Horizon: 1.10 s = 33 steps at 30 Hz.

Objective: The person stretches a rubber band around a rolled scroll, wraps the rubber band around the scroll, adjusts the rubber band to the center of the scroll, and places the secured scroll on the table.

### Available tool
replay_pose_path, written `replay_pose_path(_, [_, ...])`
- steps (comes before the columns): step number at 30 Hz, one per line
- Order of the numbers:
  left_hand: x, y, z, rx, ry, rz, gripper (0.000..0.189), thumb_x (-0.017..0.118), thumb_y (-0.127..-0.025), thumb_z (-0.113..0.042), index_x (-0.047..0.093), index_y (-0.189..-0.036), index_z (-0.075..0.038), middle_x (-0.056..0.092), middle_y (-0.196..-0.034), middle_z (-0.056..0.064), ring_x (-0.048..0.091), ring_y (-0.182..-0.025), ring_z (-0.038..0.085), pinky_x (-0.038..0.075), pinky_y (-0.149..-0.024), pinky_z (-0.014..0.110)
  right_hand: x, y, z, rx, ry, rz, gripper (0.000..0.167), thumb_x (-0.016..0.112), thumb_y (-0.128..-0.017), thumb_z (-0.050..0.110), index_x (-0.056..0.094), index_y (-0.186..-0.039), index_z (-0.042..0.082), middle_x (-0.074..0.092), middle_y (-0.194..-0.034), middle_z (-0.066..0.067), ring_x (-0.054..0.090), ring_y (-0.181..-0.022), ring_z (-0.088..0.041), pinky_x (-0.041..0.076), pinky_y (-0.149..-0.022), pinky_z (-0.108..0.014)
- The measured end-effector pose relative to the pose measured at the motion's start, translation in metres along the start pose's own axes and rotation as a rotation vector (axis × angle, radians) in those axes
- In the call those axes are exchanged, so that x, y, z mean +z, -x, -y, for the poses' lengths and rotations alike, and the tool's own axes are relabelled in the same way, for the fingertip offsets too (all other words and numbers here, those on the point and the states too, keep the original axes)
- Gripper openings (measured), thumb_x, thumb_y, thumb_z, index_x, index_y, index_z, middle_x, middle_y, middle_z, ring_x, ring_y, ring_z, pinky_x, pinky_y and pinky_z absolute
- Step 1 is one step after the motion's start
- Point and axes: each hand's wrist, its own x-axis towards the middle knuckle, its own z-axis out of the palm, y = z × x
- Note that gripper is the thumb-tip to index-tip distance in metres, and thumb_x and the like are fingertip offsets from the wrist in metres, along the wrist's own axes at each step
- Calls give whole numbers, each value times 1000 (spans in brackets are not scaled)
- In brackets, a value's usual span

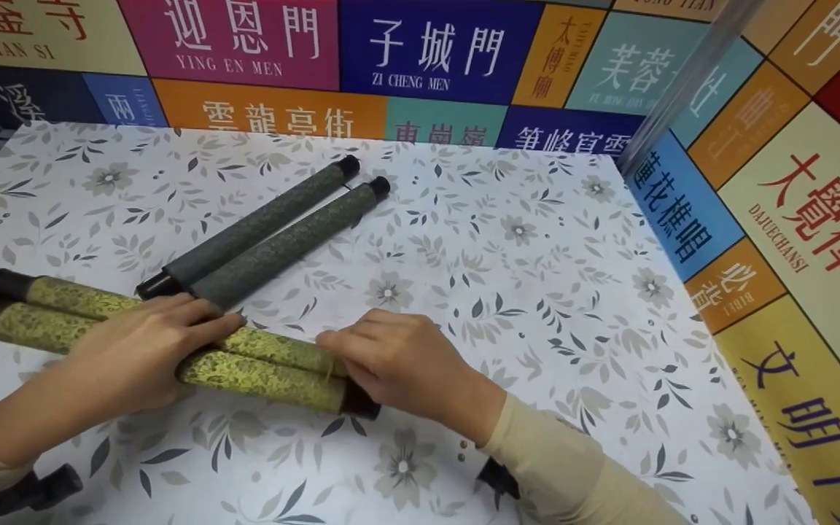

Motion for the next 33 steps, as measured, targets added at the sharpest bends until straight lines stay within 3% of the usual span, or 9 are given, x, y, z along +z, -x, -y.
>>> replay_pose_path(5, [0, 0, 0, -3, 30, -27, 60, 77, -69, 0, 64, -126, -14, 70, -100, 7, 63, -88, 22, 59, -83, 37, -3, -1, -4, -44, -37, 60, 34, 70, -81, -5, 73, -110, 11, 75, -101, 0, 70, -89, -14, 59, -80, -25])
replay_pose_path(8, [1, -1, 0, -1, 39, -45, 63, 80, -68, -4, 63, -128, -14, 69, -100, 6, 62, -89, 21, 59, -84, 37, -4, -2, -6, -64, -25, 98, 31, 75, -79, -1, 74, -106, 13, 74, -104, 0, 68, -91, -16, 59, -80, -26])
replay_pose_path(12, [3, -2, -1, 24, 58, -54, 71, 89, -66, -30, 62, -129, -11, 68, -103, 6, 61, -91, 21, 58, -86, 37, -2, -3, -5, -80, 20, 109, 20, 74, -81, 2, 75, -97, 15, 73, -100, 2, 67, -87, -16, 58, -74, -26])
replay_pose_path(16, [4, -3, -6, 42, 70, -39, 80, 87, -64, -49, 61, -130, -11, 68, -109, 8, 62, -97, 24, 57, -91, 39, 4, -6, -3, -113, 31, 83, 15, 71, -84, 4, 74, -93, 16, 71, -93, 4, 64, -78, -13, 55, -66, -23])
replay_pose_path(22, [7, -7, -12, 88, 19, -55, 73, 84, -68, -52, 62, -125, -11, 68, -109, 9, 62, -98, 26, 55, -87, 40, 12, -8, -2, -133, 28, 74, 11, 69, -88, 7, 75, -93, 15, 70, -90, 5, 62, -73, -11, 55, -63, -21])
replay_pose_path(28, [9, -1, -8, 28, 83, -54, 82, 85, -66, -53, 60, -129, -7, 68, -111, 8, 62, -97, 24, 55, -89, 39, 5, -3, -5, -70, 36, 49, 16, 68, -86, 3, 75, -94, 15, 70, -94, 2, 66, -79, -13, 58, -68, -24])
replay_pose_path(33, [9, 0, -9, 24, 81, -43, 88, 88, -63, -49, 57, -132, -4, 67, -116, 11, 62, -102, 26, 56, -95, 40, 1, -2, -4, -110, 96, 109, 18, 67, -86, 3, 75, -97, 16, 71, -98, 2, 67, -84, -14, 58, -70, -25])
